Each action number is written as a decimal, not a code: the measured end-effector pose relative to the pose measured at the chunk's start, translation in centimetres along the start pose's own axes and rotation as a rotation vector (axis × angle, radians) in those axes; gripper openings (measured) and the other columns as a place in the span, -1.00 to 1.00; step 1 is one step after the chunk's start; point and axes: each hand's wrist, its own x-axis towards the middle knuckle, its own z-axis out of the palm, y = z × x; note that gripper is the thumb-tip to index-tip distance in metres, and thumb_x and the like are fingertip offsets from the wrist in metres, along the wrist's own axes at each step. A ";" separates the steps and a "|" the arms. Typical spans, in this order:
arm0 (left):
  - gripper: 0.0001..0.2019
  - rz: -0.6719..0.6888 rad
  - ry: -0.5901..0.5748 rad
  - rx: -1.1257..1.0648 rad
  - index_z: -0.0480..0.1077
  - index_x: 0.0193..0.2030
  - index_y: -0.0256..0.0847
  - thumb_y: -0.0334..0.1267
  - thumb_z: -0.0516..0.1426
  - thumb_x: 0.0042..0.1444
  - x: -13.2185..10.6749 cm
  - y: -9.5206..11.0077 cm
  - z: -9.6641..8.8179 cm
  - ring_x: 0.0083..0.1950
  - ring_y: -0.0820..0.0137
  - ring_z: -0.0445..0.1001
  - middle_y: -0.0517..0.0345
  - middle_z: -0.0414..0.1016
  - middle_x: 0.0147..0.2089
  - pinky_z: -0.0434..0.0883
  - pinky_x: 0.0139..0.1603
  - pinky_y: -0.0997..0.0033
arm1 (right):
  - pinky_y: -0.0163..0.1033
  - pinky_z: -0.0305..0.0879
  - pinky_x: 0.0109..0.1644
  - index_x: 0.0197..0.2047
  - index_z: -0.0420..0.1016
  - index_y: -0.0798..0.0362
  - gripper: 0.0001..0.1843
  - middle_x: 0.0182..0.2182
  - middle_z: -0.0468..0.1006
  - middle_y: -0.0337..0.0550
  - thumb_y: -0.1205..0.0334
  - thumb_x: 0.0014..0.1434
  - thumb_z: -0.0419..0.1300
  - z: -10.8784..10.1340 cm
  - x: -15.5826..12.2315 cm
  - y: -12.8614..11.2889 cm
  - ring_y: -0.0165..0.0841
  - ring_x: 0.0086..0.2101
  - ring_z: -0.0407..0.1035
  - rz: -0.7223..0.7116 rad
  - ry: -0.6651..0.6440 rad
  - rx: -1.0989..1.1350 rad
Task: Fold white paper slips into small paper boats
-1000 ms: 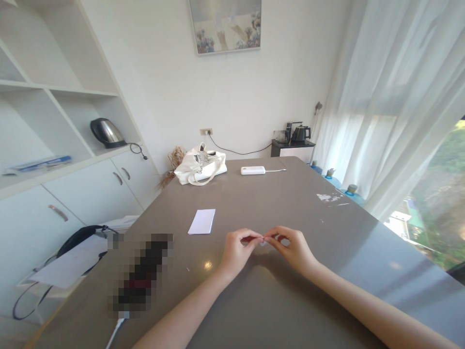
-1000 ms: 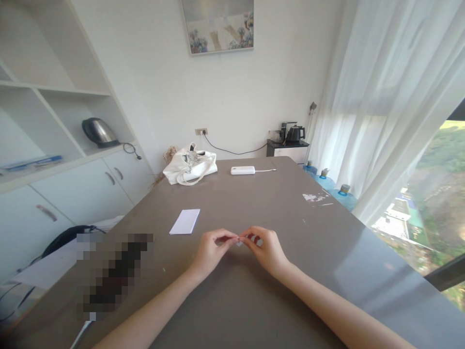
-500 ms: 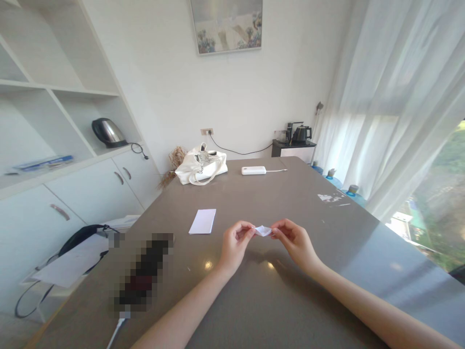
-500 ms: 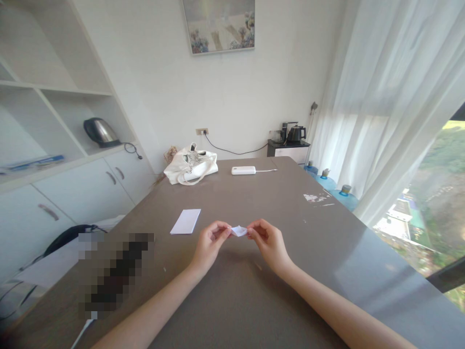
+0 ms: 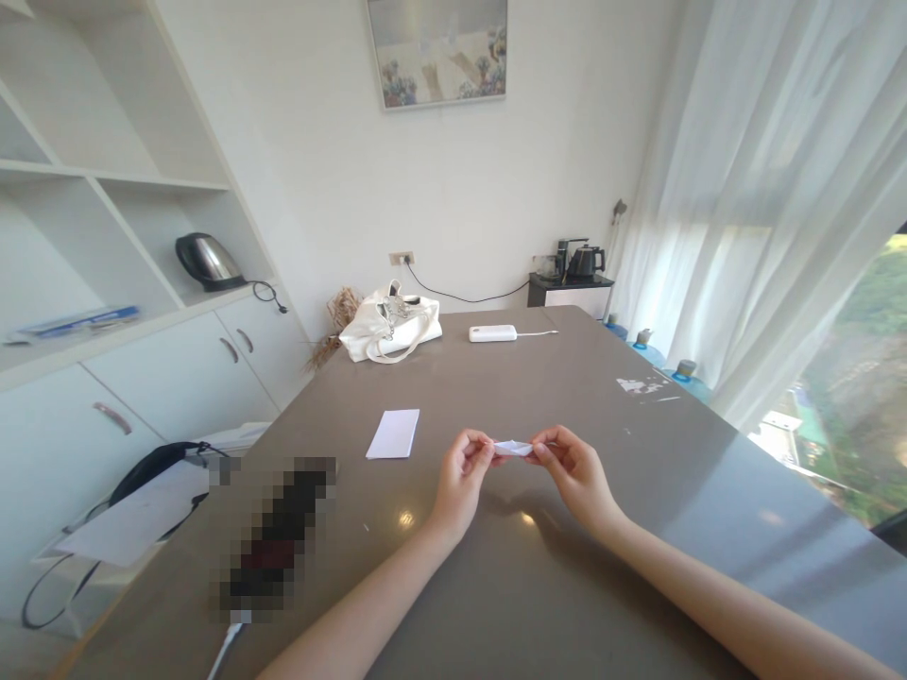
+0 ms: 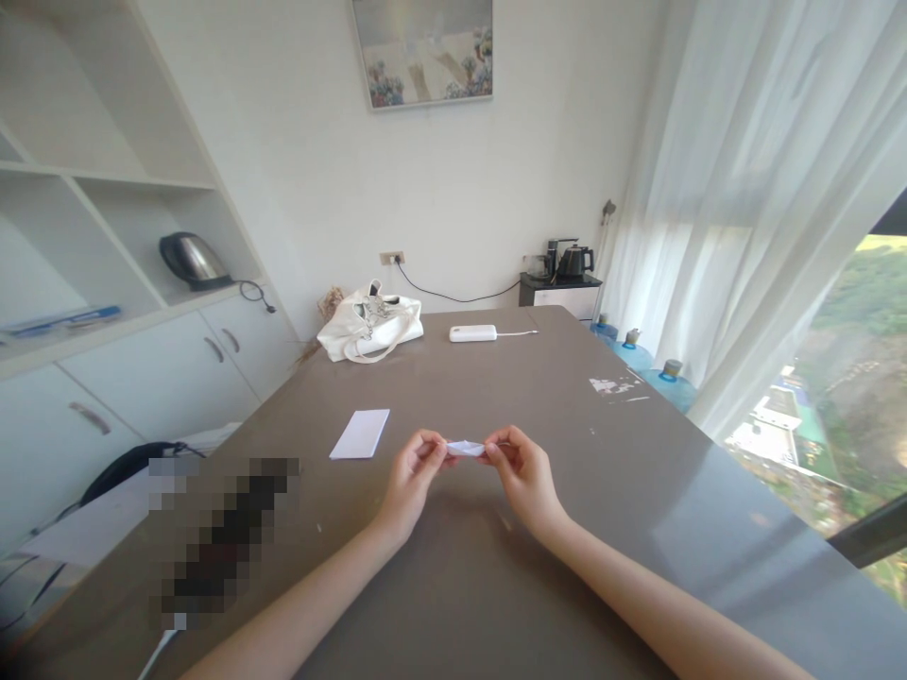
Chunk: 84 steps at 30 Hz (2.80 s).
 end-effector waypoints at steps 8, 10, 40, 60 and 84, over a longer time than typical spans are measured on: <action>-0.83 0.337 -0.180 0.549 0.39 -0.18 -0.21 -0.35 0.19 0.05 -0.3 1.1 -0.2 -0.16 0.38 0.48 0.07 0.48 -0.18 0.40 -0.09 0.39 | -0.19 0.43 -0.17 -0.34 0.36 0.05 -0.80 -0.41 0.48 -0.14 0.09 0.17 0.15 -0.1 -0.3 0.3 -0.31 -0.33 0.46 -0.083 -0.056 -0.061; -0.94 0.414 -0.166 0.651 0.43 -0.28 -0.24 -0.38 0.16 0.07 -0.2 1.4 -0.3 -0.20 0.39 0.47 0.06 0.49 -0.23 0.40 -0.13 0.42 | -0.18 0.43 -0.17 -0.33 0.37 0.05 -0.81 -0.41 0.48 -0.13 0.10 0.18 0.15 -0.1 -0.4 0.3 -0.31 -0.33 0.45 -0.097 -0.069 -0.072; -0.78 0.043 -0.119 0.481 0.51 -0.30 -0.24 -0.12 0.23 -0.01 -0.2 1.4 -0.5 -0.28 0.27 0.57 0.02 0.61 -0.30 0.45 -0.26 0.41 | -0.27 0.41 -0.34 -0.30 0.49 0.05 -0.77 -0.41 0.56 -0.14 0.06 0.08 0.23 -0.4 -0.3 -0.1 -0.32 -0.43 0.46 -0.110 -0.154 -0.358; -0.65 -0.186 -0.212 0.140 0.47 -0.33 -0.31 -0.01 0.22 -0.03 0.2 0.5 -1.1 -0.36 0.35 0.54 0.02 0.57 -0.37 0.47 -0.26 0.37 | -0.21 0.44 -0.23 -0.24 0.34 0.05 -0.70 -0.41 0.55 -0.14 0.08 0.03 0.28 -0.1 -0.3 0.1 -0.31 -0.36 0.49 -0.009 -0.219 -0.119; -0.62 -0.216 -0.151 0.145 0.54 -0.26 -0.32 -0.07 0.31 -0.17 0.1 0.4 -1.4 -0.26 0.25 0.55 -0.07 0.60 -0.26 0.48 -0.21 0.29 | -0.09 0.46 -0.11 -0.18 0.35 0.08 -0.54 -0.30 0.58 -0.01 0.05 -0.09 0.37 0.3 0.0 0.6 -0.24 -0.25 0.51 0.140 -0.197 0.063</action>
